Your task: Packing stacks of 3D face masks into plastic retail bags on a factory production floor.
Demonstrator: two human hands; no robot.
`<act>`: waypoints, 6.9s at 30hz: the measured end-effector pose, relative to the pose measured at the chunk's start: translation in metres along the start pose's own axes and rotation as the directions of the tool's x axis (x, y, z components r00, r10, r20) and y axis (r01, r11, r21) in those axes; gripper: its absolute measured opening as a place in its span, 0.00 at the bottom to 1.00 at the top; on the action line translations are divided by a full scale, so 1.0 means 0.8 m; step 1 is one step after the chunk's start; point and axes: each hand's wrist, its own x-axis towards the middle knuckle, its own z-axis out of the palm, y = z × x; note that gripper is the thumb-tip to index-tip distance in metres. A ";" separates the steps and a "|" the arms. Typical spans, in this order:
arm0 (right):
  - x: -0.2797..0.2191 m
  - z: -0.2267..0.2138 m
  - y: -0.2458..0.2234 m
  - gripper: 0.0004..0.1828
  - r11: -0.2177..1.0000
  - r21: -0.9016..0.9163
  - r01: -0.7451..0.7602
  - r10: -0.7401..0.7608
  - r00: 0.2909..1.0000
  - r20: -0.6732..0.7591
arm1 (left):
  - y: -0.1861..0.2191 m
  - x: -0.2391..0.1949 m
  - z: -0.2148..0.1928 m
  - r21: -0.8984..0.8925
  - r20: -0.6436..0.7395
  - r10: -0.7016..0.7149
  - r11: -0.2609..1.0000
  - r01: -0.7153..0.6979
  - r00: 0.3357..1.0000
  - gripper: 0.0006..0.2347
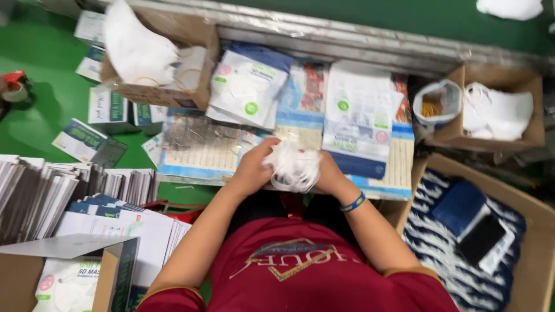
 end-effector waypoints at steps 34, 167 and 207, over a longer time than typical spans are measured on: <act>-0.037 -0.115 0.024 0.13 0.701 -0.667 0.252 -0.445 0.886 -0.133 | 0.152 0.063 0.110 0.149 0.753 0.141 0.915 -0.376 0.642 0.20; -0.066 -0.099 0.134 0.36 0.911 -0.271 -0.309 0.016 0.686 -0.727 | -0.092 0.031 0.188 0.364 -0.223 0.290 0.910 -0.196 0.931 0.16; -0.063 -0.093 0.158 0.38 0.904 -0.259 -0.340 0.080 0.729 -0.680 | -0.164 0.047 0.246 0.569 -0.345 0.502 0.784 -0.249 0.793 0.18</act>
